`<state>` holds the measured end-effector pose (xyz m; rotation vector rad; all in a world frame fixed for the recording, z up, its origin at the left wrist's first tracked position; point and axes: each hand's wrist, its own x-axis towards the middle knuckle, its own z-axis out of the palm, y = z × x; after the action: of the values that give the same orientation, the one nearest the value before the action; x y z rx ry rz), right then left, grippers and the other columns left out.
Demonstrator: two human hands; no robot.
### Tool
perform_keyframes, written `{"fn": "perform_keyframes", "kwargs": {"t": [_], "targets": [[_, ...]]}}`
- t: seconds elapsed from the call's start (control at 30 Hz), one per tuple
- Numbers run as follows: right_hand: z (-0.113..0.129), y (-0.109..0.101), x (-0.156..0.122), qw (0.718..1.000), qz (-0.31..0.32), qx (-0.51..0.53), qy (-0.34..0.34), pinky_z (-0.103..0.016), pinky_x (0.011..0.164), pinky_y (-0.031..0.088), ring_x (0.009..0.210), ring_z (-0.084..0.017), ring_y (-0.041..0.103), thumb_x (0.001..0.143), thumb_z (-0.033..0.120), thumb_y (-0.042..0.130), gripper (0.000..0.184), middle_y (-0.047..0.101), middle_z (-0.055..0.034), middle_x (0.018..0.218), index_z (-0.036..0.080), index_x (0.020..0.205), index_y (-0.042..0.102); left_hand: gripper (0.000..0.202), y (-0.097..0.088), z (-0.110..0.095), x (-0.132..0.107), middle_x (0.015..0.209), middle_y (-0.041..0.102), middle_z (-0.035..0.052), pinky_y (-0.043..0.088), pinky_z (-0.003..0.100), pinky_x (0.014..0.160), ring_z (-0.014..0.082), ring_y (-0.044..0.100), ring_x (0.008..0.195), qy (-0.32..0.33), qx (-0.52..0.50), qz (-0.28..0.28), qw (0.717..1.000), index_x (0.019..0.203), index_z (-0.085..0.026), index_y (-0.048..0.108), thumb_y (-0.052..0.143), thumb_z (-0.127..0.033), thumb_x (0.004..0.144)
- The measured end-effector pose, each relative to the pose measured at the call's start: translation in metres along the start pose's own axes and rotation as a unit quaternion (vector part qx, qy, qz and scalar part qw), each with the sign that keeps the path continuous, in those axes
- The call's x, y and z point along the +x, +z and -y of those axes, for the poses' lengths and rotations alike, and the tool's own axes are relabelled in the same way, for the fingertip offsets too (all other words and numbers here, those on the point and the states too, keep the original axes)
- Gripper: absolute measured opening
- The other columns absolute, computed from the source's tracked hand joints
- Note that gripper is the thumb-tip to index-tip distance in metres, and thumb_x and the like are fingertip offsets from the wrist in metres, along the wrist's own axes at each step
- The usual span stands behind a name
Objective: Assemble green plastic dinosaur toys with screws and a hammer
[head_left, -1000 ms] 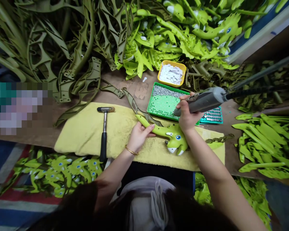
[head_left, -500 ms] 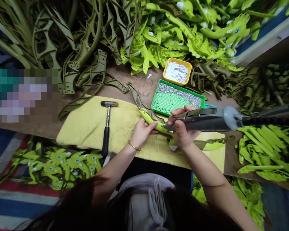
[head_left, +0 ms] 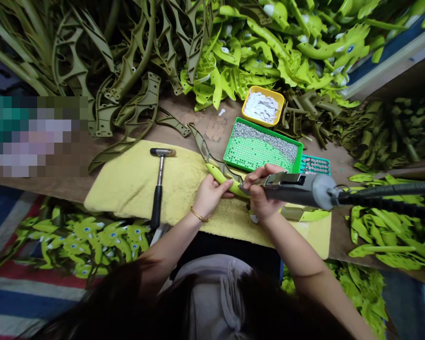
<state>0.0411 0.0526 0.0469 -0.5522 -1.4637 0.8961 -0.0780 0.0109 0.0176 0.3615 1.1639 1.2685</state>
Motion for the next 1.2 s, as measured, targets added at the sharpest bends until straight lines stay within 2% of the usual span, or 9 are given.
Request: {"fn": "perform_keyframes", "kwargs": {"t": [0.13,0.23,0.33,0.47,0.57,0.73,0.9,1.07,1.2], "targets": [[0.009,-0.002,0.006,0.999,-0.023,-0.027,0.008,-0.025,0.049,0.049,0.052,-0.008,0.054,0.081,0.039,0.065,0.048,0.057,0.0050,0.079,0.038,0.125,0.047,0.047,0.000,0.001,-0.003,0.078,0.067,0.0025,0.060,0.026,0.060,0.0161,0.068,0.070,-0.012,-0.006,0.007,1.000,0.086,-0.013,0.052,0.084,-0.036,0.059],[0.012,-0.006,0.030,0.993,-0.093,-0.069,0.033,-0.024,0.049,0.050,0.048,-0.006,0.052,0.081,0.042,0.063,0.051,0.059,0.0045,0.081,0.034,0.127,0.042,0.048,0.000,0.002,-0.007,0.080,0.067,0.0026,0.061,0.026,0.061,0.0165,0.069,0.073,-0.028,-0.002,0.006,1.000,0.086,-0.013,0.051,0.084,-0.035,0.059],[-0.004,-0.011,0.055,0.978,-0.162,-0.119,0.057,-0.025,0.056,0.053,0.054,-0.006,0.056,0.081,0.043,0.063,0.039,0.061,0.0006,0.090,0.026,0.115,0.051,0.048,-0.001,0.002,-0.008,0.081,0.067,0.0019,0.061,0.028,0.063,0.0174,0.070,0.075,-0.025,0.008,0.008,1.000,0.086,-0.014,0.050,0.084,-0.036,0.060],[-0.035,-0.015,0.063,0.969,-0.146,-0.177,0.086,-0.029,0.063,0.055,0.060,-0.008,0.059,0.081,0.044,0.061,0.031,0.061,0.0003,0.084,0.021,0.102,0.058,0.046,-0.009,-0.006,-0.002,0.081,0.068,0.0012,0.061,0.032,0.064,0.0171,0.070,0.073,0.004,0.007,-0.013,1.000,0.092,-0.017,0.048,0.079,-0.040,0.067],[-0.045,-0.016,0.057,0.966,-0.139,-0.197,0.091,-0.030,0.065,0.055,0.063,-0.009,0.059,0.080,0.047,0.060,0.033,0.061,0.0007,0.080,0.021,0.100,0.059,0.044,-0.016,-0.013,0.004,0.075,0.067,-0.0003,0.061,0.032,0.066,0.0154,0.069,0.071,0.020,0.007,-0.027,0.999,0.091,-0.017,0.049,0.078,-0.039,0.067],[-0.043,-0.015,0.054,0.967,-0.154,-0.178,0.100,-0.031,0.063,0.054,0.058,-0.009,0.057,0.077,0.048,0.064,0.034,0.060,0.0021,0.077,0.022,0.099,0.058,0.046,-0.018,-0.014,0.007,0.070,0.066,-0.0018,0.060,0.030,0.065,0.0138,0.067,0.067,0.025,0.006,-0.024,0.999,0.088,-0.016,0.049,0.080,-0.040,0.063],[-0.028,-0.015,0.059,0.972,-0.144,-0.168,0.075,-0.030,0.060,0.055,0.055,-0.009,0.057,0.079,0.048,0.063,0.036,0.062,0.0014,0.084,0.024,0.105,0.055,0.047,-0.016,-0.016,0.006,0.072,0.067,-0.0011,0.061,0.034,0.068,0.0155,0.069,0.069,0.016,0.005,-0.006,1.000,0.089,-0.017,0.048,0.080,-0.040,0.063],[0.002,0.009,0.060,0.969,-0.118,-0.209,0.057,-0.031,0.061,0.058,0.062,-0.012,0.064,0.091,0.052,0.042,0.044,0.060,-0.0015,0.094,0.031,0.129,0.040,0.049,-0.018,-0.014,0.007,0.075,0.067,-0.0002,0.061,0.032,0.067,0.0162,0.069,0.070,0.022,-0.008,0.024,0.999,0.087,-0.016,0.049,0.082,-0.039,0.060],[0.011,0.047,0.054,0.990,-0.067,-0.099,0.077,-0.032,0.059,0.058,0.059,-0.011,0.061,0.086,0.053,0.052,0.044,0.061,-0.0008,0.091,0.033,0.124,0.044,0.050,-0.019,-0.013,0.006,0.074,0.066,-0.0019,0.060,0.029,0.062,0.0138,0.067,0.064,0.026,-0.036,0.026,0.999,0.085,-0.016,0.048,0.083,-0.040,0.059]]}}
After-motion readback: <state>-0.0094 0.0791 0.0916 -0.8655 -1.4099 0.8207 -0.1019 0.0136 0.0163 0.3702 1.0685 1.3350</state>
